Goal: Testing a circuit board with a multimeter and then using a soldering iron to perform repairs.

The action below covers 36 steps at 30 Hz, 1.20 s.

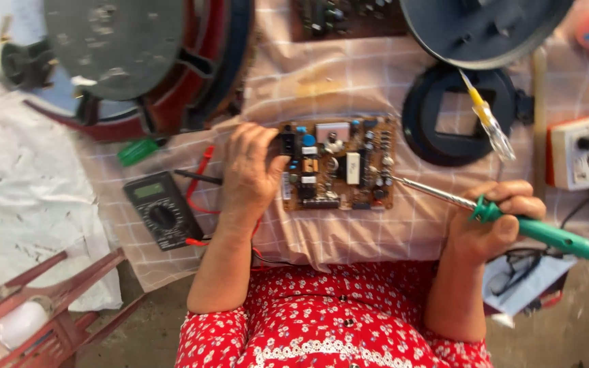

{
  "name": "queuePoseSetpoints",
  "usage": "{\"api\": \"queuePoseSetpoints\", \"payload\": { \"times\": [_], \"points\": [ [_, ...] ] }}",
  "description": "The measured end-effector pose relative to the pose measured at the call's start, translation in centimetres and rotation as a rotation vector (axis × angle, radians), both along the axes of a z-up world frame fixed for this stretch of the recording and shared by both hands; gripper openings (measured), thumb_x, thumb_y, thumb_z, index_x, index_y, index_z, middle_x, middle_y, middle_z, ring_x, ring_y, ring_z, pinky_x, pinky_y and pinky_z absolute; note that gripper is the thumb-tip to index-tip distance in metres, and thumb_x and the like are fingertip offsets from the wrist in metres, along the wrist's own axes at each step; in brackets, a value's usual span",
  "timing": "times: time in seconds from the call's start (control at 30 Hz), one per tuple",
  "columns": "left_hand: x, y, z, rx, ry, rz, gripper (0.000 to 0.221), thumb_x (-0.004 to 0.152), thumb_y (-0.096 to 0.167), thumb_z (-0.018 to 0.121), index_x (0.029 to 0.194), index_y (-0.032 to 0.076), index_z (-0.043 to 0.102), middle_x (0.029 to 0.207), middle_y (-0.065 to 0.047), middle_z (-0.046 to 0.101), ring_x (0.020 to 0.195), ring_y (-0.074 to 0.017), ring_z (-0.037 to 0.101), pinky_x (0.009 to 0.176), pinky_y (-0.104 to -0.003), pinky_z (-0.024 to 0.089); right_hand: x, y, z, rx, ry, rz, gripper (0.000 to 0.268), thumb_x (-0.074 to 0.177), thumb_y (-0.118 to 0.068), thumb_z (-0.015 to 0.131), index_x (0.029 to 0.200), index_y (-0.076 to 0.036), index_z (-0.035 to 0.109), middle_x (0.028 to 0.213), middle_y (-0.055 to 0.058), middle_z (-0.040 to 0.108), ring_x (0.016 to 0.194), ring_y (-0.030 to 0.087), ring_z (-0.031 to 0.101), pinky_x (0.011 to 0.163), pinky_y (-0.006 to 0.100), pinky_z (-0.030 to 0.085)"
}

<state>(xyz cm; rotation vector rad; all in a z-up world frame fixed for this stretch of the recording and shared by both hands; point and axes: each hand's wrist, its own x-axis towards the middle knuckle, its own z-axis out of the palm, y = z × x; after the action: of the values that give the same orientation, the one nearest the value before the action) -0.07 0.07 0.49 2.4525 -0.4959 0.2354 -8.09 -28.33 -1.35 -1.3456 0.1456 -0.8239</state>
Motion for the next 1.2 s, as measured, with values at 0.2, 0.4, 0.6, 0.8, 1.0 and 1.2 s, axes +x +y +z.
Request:
{"api": "queuePoseSetpoints", "payload": {
  "times": [0.2, 0.4, 0.6, 0.8, 1.0, 1.2],
  "points": [
    [-0.3, 0.5, -0.6, -0.026, -0.011, 0.033, 0.032, 0.084, 0.022, 0.054, 0.108, 0.002, 0.050, 0.104, -0.014, 0.051, 0.104, -0.0317, 0.045, 0.092, -0.041, 0.036, 0.0, 0.0, 0.2, 0.037, 0.030, 0.130, 0.029, 0.086, -0.033, 0.051, 0.087, -0.013, 0.031, 0.086, 0.004, 0.032, 0.062, 0.013, 0.031, 0.056, 0.022, 0.032],
    [-0.6, 0.6, -1.1, 0.081, -0.009, 0.067, 0.039, 0.074, 0.021, 0.066, 0.106, 0.008, 0.049, 0.105, -0.007, 0.052, 0.108, -0.0270, 0.044, 0.088, -0.037, 0.033, 0.0, 0.4, 0.6, -0.013, 0.054, 0.125, 0.029, 0.088, -0.036, 0.053, 0.091, -0.014, 0.034, 0.088, 0.005, 0.037, 0.064, 0.016, 0.039, 0.064, 0.025, 0.039],
    [-0.9, 0.8, -1.0, 0.095, -0.027, 0.072, 0.041, 0.074, 0.025, 0.067, 0.108, 0.011, 0.050, 0.106, -0.005, 0.052, 0.109, -0.0246, 0.044, 0.090, -0.036, 0.032, -0.1, 0.2, 0.1, -0.022, -0.001, 0.132, 0.030, 0.088, -0.038, 0.053, 0.092, -0.013, 0.036, 0.083, 0.005, 0.038, 0.066, 0.016, 0.040, 0.060, 0.026, 0.038],
    [-1.0, 0.9, -1.2, 0.089, -0.012, 0.084, 0.040, 0.074, 0.026, 0.067, 0.108, 0.012, 0.050, 0.106, -0.004, 0.052, 0.109, -0.0245, 0.043, 0.090, -0.036, 0.033, -0.4, 1.0, 1.2, -0.018, 0.069, 0.234, 0.039, 0.085, -0.050, 0.053, 0.089, -0.014, 0.039, 0.080, 0.003, 0.041, 0.070, 0.016, 0.045, 0.064, 0.025, 0.039],
    [-1.5, 1.1, -0.9, 0.041, -0.040, 0.079, 0.040, 0.073, 0.025, 0.069, 0.105, 0.011, 0.050, 0.102, -0.005, 0.052, 0.106, -0.0250, 0.044, 0.089, -0.037, 0.035, -0.4, 1.1, 1.0, -0.018, 0.074, 0.207, 0.035, 0.084, -0.046, 0.052, 0.085, -0.014, 0.038, 0.081, 0.003, 0.038, 0.064, 0.014, 0.039, 0.044, 0.023, 0.027],
    [-1.2, 1.0, -0.7, 0.044, -0.068, 0.089, 0.040, 0.071, 0.024, 0.071, 0.104, 0.012, 0.052, 0.101, -0.004, 0.053, 0.104, -0.0248, 0.046, 0.089, -0.036, 0.035, -0.4, 0.6, 1.1, 0.046, 0.038, 0.277, 0.031, 0.087, -0.039, 0.056, 0.095, -0.015, 0.040, 0.080, 0.004, 0.044, 0.059, 0.009, 0.040, 0.040, 0.019, 0.033]
  ]
}}
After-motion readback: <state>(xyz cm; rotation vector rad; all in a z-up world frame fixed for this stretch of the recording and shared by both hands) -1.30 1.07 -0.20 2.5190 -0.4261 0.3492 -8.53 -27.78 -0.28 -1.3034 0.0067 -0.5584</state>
